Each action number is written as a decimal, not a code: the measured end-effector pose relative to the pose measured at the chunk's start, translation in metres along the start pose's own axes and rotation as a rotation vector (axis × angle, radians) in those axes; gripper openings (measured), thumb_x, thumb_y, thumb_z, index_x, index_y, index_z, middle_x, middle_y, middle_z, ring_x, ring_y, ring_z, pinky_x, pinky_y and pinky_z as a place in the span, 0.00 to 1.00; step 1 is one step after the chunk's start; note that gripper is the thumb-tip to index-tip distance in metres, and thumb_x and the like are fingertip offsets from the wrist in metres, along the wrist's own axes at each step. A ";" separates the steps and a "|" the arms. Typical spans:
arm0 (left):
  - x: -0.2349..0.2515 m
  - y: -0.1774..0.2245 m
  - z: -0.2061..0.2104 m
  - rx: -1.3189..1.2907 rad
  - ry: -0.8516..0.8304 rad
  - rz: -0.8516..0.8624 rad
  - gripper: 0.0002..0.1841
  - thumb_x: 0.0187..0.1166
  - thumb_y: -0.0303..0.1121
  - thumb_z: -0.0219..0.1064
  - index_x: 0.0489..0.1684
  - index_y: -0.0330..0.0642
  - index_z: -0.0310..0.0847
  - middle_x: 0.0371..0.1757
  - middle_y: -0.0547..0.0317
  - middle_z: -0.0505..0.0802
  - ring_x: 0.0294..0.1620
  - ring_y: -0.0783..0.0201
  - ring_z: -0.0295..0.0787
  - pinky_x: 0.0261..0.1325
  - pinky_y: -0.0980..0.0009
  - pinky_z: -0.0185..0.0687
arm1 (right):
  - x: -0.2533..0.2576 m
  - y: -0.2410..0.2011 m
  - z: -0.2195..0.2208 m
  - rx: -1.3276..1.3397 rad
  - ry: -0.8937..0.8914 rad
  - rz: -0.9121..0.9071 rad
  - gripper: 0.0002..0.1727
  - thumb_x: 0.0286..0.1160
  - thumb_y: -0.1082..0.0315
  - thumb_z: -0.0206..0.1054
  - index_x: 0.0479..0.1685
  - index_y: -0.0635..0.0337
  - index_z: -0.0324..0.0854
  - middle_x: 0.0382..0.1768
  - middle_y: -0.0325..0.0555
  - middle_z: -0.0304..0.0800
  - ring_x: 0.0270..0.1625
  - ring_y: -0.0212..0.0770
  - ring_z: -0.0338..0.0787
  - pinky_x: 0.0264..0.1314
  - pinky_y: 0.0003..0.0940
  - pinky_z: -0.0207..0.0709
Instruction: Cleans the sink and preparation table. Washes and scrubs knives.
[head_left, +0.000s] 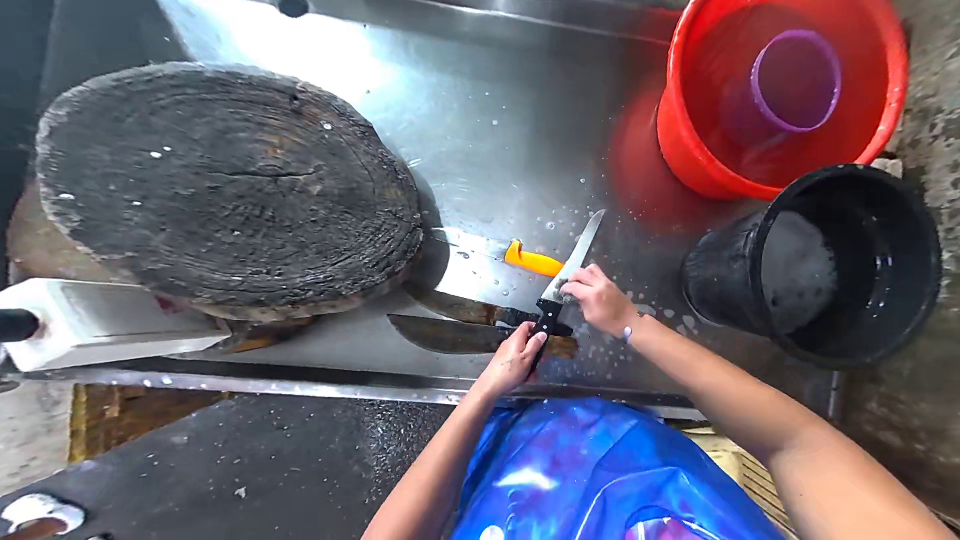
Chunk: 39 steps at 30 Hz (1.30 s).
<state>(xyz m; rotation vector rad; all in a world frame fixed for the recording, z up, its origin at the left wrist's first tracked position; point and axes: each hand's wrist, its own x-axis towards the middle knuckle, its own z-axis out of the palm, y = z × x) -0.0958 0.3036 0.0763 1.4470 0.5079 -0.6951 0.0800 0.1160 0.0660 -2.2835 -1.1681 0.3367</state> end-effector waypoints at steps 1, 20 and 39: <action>0.002 -0.002 0.000 0.030 0.003 0.000 0.23 0.94 0.49 0.47 0.77 0.45 0.67 0.37 0.56 0.90 0.22 0.64 0.85 0.26 0.68 0.85 | 0.004 0.012 0.004 -0.014 -0.004 0.005 0.18 0.71 0.83 0.61 0.51 0.58 0.93 0.55 0.55 0.92 0.62 0.61 0.87 0.70 0.54 0.80; 0.011 0.008 0.013 0.331 0.081 0.028 0.22 0.91 0.51 0.52 0.72 0.48 0.77 0.38 0.59 0.92 0.34 0.66 0.89 0.44 0.64 0.86 | -0.004 0.006 -0.002 -0.044 0.077 0.282 0.14 0.75 0.79 0.65 0.51 0.58 0.93 0.55 0.55 0.90 0.63 0.60 0.84 0.72 0.54 0.77; 0.012 0.004 0.012 0.311 0.089 0.023 0.22 0.91 0.51 0.52 0.71 0.49 0.78 0.37 0.61 0.92 0.31 0.67 0.88 0.39 0.66 0.86 | -0.036 0.013 0.001 -0.067 0.109 0.212 0.15 0.75 0.80 0.63 0.53 0.59 0.92 0.55 0.55 0.91 0.64 0.58 0.87 0.73 0.51 0.80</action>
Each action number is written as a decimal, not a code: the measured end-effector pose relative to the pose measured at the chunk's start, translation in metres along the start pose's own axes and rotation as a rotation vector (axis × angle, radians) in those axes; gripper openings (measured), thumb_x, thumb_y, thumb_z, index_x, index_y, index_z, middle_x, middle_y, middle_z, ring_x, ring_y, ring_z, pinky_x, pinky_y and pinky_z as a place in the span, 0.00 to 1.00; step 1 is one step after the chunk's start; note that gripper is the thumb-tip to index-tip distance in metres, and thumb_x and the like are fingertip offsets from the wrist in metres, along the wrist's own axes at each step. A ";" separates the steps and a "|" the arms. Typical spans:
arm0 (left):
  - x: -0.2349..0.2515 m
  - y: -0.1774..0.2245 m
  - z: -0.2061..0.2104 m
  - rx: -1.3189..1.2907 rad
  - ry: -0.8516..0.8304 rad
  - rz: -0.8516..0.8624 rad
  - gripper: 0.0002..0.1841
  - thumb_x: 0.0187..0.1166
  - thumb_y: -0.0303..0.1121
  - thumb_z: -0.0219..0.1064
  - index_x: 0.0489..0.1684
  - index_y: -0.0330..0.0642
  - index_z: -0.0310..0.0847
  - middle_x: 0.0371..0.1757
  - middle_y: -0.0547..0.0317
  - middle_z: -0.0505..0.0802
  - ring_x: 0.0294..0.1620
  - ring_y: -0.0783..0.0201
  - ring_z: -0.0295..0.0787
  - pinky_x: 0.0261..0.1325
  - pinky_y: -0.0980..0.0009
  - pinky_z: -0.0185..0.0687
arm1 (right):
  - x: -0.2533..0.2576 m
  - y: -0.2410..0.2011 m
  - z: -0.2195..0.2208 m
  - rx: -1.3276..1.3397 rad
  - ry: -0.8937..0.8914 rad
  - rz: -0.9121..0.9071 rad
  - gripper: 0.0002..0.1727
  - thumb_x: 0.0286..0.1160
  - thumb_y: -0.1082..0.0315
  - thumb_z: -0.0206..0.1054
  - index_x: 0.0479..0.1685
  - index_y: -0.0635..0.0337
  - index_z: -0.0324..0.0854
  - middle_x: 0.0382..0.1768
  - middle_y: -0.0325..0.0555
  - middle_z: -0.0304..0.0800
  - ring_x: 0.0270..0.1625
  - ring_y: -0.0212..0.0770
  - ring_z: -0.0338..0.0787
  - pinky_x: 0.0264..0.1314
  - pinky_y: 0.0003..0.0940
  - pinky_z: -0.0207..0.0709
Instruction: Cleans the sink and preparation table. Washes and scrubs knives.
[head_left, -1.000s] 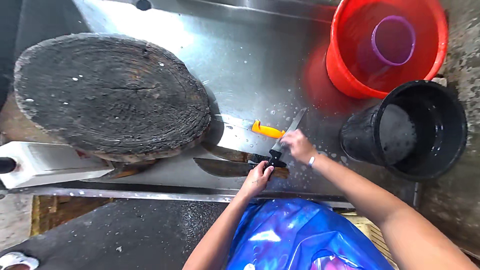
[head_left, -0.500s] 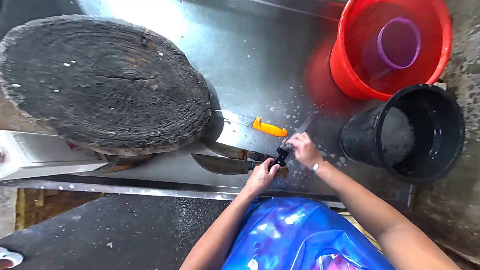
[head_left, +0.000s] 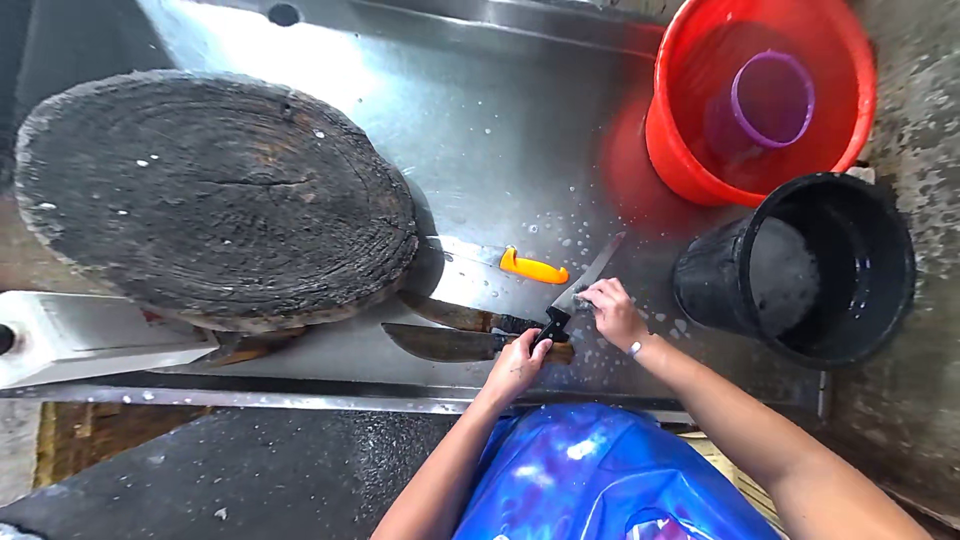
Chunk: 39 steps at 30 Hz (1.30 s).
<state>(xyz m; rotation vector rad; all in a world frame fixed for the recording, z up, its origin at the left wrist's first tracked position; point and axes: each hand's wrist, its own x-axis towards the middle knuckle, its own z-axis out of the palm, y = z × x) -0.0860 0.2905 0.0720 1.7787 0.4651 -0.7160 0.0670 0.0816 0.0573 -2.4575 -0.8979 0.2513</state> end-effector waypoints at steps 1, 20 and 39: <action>0.000 -0.001 -0.003 0.005 -0.012 0.001 0.22 0.92 0.51 0.51 0.72 0.49 0.78 0.38 0.60 0.91 0.31 0.67 0.88 0.39 0.66 0.85 | 0.005 0.012 -0.004 -0.020 -0.030 -0.030 0.16 0.75 0.80 0.62 0.54 0.60 0.92 0.57 0.56 0.92 0.65 0.59 0.88 0.74 0.52 0.79; -0.002 0.007 -0.004 0.036 0.011 -0.024 0.23 0.92 0.52 0.51 0.72 0.48 0.77 0.37 0.59 0.91 0.33 0.65 0.88 0.42 0.63 0.85 | 0.014 0.000 -0.007 0.022 -0.127 -0.152 0.17 0.71 0.82 0.62 0.50 0.59 0.93 0.56 0.53 0.94 0.63 0.57 0.89 0.73 0.53 0.79; 0.000 0.011 0.021 0.177 0.065 0.006 0.24 0.92 0.51 0.52 0.77 0.47 0.72 0.46 0.43 0.93 0.49 0.45 0.93 0.56 0.43 0.86 | 0.010 -0.058 -0.002 0.086 -0.175 0.167 0.11 0.73 0.73 0.73 0.53 0.64 0.91 0.53 0.55 0.94 0.59 0.57 0.89 0.67 0.55 0.80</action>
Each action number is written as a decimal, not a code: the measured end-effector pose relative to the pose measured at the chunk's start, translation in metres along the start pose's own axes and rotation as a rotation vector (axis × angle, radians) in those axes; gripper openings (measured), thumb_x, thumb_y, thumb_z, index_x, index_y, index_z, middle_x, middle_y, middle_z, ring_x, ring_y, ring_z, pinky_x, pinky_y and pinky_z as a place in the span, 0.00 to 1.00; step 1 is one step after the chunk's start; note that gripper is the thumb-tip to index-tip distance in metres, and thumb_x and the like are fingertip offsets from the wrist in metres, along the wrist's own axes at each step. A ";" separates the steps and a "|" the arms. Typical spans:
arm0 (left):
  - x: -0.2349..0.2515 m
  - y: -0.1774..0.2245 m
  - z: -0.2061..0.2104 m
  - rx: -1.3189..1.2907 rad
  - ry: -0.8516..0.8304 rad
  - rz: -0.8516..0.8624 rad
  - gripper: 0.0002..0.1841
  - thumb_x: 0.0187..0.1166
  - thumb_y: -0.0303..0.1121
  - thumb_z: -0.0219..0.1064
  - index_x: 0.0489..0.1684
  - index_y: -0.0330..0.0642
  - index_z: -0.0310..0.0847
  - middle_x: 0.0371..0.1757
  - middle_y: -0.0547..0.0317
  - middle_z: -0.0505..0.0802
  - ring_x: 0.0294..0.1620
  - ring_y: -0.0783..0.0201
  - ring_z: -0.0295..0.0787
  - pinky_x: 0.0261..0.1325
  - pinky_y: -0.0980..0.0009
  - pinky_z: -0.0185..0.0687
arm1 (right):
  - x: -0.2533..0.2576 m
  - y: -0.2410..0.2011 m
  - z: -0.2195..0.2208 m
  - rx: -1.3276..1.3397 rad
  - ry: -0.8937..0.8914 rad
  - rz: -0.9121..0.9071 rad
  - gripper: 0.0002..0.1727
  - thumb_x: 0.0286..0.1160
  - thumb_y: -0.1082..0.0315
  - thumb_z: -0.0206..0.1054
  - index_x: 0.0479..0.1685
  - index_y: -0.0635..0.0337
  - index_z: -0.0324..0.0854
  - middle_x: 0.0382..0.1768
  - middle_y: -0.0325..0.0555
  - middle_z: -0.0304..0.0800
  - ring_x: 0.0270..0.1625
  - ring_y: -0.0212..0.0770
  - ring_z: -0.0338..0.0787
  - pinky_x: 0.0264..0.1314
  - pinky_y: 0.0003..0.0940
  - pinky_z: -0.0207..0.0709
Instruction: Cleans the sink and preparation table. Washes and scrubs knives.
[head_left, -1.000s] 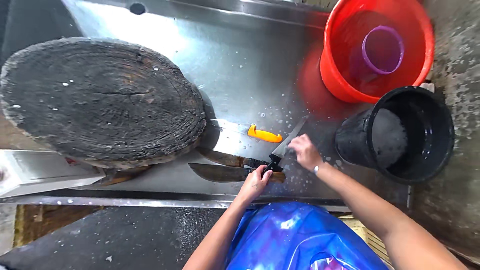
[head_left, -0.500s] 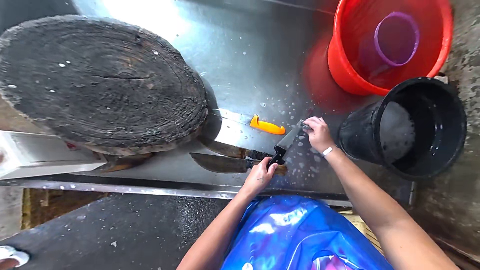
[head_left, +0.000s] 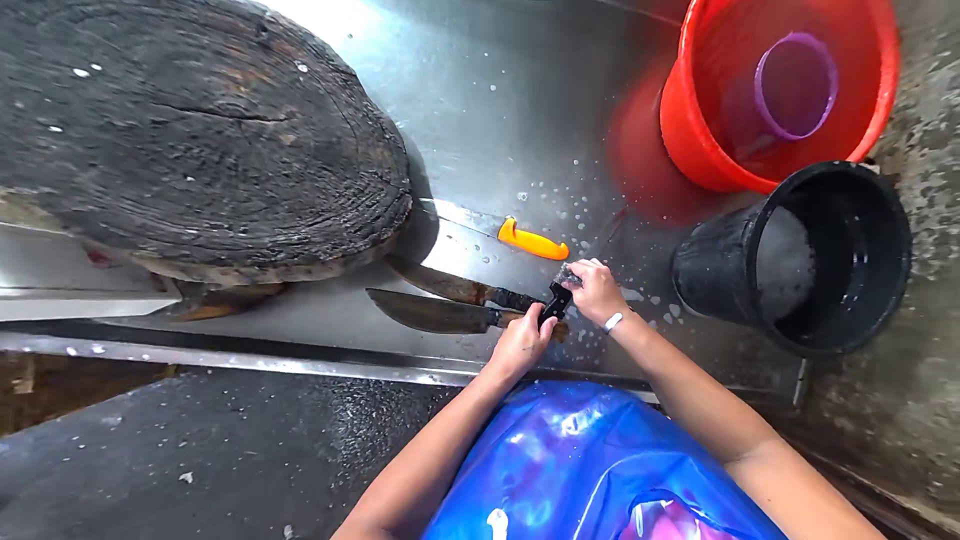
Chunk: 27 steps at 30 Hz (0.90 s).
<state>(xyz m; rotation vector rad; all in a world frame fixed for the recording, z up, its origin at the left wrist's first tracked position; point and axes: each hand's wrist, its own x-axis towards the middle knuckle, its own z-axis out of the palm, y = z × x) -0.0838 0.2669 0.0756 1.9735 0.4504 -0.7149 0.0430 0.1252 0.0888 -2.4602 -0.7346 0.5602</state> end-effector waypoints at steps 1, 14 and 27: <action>0.000 0.000 0.003 0.001 0.017 0.000 0.24 0.92 0.51 0.52 0.77 0.46 0.73 0.45 0.43 0.93 0.48 0.45 0.93 0.56 0.43 0.86 | -0.002 -0.003 0.000 -0.030 0.001 0.006 0.11 0.73 0.74 0.73 0.52 0.63 0.91 0.53 0.54 0.93 0.58 0.57 0.89 0.67 0.54 0.81; -0.003 0.001 0.013 0.071 0.059 0.010 0.25 0.92 0.52 0.51 0.77 0.47 0.72 0.42 0.42 0.93 0.46 0.43 0.94 0.52 0.43 0.87 | -0.008 -0.012 0.008 -0.192 -0.010 0.035 0.12 0.70 0.77 0.69 0.51 0.60 0.91 0.50 0.54 0.92 0.60 0.60 0.86 0.62 0.58 0.82; -0.001 0.003 0.002 0.045 0.056 0.018 0.25 0.92 0.51 0.51 0.78 0.45 0.72 0.44 0.41 0.93 0.48 0.43 0.93 0.55 0.43 0.86 | -0.024 0.010 -0.010 -0.167 0.118 -0.016 0.13 0.68 0.80 0.69 0.51 0.65 0.91 0.53 0.56 0.93 0.62 0.59 0.89 0.69 0.54 0.81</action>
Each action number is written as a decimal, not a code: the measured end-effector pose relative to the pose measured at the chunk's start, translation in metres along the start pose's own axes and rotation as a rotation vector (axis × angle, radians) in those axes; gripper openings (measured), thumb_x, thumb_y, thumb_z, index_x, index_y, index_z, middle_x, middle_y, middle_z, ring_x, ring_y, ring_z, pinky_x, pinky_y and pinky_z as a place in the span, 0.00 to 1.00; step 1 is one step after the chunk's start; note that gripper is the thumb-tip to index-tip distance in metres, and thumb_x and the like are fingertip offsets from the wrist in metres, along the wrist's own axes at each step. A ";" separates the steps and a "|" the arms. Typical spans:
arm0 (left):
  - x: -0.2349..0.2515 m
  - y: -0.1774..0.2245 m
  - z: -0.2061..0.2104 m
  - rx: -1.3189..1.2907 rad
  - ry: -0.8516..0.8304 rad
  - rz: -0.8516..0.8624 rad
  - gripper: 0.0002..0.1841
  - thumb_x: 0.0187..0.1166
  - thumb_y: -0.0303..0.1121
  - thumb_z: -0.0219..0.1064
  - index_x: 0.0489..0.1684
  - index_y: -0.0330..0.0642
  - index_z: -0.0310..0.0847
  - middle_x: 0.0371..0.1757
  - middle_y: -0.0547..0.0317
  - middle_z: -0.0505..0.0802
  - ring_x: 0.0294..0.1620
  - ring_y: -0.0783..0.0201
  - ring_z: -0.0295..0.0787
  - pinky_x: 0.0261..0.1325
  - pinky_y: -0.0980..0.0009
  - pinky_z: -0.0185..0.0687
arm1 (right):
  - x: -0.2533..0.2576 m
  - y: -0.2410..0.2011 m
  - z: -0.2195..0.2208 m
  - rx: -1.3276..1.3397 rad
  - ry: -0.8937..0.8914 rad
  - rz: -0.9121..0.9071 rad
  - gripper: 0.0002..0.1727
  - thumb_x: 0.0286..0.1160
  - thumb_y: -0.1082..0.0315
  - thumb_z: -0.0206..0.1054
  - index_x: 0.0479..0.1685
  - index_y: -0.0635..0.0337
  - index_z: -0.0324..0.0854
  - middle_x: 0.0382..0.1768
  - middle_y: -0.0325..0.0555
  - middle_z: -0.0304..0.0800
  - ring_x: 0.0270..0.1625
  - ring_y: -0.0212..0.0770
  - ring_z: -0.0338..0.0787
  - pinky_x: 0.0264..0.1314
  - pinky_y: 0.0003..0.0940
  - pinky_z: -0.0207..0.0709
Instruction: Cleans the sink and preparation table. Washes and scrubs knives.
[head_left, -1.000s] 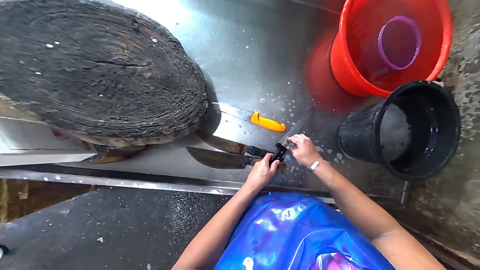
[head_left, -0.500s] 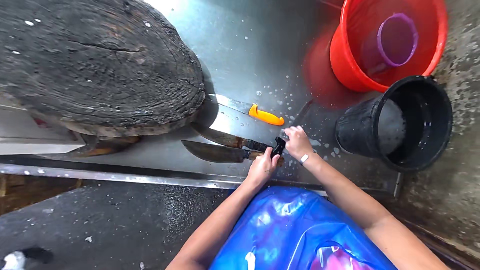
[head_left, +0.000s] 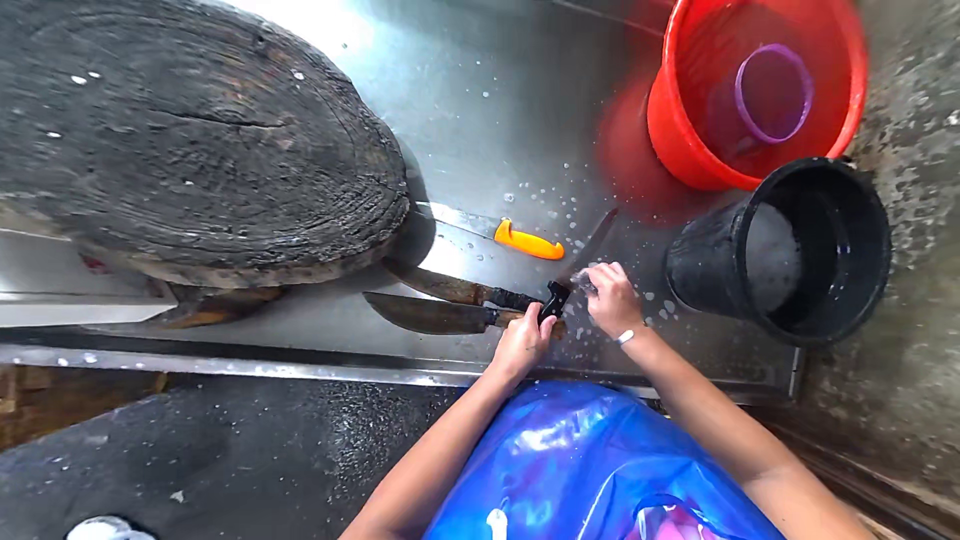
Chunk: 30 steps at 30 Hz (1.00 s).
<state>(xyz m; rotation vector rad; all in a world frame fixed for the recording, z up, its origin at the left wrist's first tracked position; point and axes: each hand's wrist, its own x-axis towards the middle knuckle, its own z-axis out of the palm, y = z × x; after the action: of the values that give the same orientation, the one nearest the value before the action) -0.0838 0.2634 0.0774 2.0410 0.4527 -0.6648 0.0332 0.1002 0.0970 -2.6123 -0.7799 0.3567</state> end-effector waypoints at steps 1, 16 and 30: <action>-0.001 -0.001 0.000 -0.001 -0.008 -0.007 0.25 0.92 0.51 0.51 0.77 0.45 0.72 0.44 0.40 0.93 0.48 0.43 0.93 0.55 0.43 0.86 | 0.004 -0.003 0.010 0.054 0.038 -0.036 0.14 0.67 0.80 0.70 0.51 0.65 0.91 0.53 0.57 0.93 0.61 0.58 0.89 0.69 0.53 0.81; 0.002 -0.009 -0.007 -0.078 -0.051 -0.022 0.25 0.92 0.53 0.50 0.74 0.47 0.76 0.48 0.46 0.93 0.50 0.51 0.93 0.60 0.49 0.85 | 0.039 0.008 0.013 0.053 0.070 -0.011 0.14 0.66 0.77 0.71 0.51 0.64 0.91 0.52 0.59 0.91 0.61 0.59 0.88 0.70 0.55 0.80; 0.005 -0.013 -0.011 -0.133 -0.106 -0.060 0.25 0.92 0.53 0.49 0.73 0.47 0.77 0.41 0.51 0.93 0.42 0.56 0.92 0.55 0.53 0.86 | 0.073 0.072 0.016 0.035 -0.027 -0.114 0.15 0.67 0.82 0.65 0.49 0.64 0.92 0.58 0.61 0.91 0.65 0.62 0.87 0.74 0.56 0.77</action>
<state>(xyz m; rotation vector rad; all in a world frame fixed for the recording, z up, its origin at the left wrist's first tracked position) -0.0841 0.2796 0.0710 1.8637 0.4851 -0.7555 0.1210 0.0911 0.0417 -2.5223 -0.9180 0.3697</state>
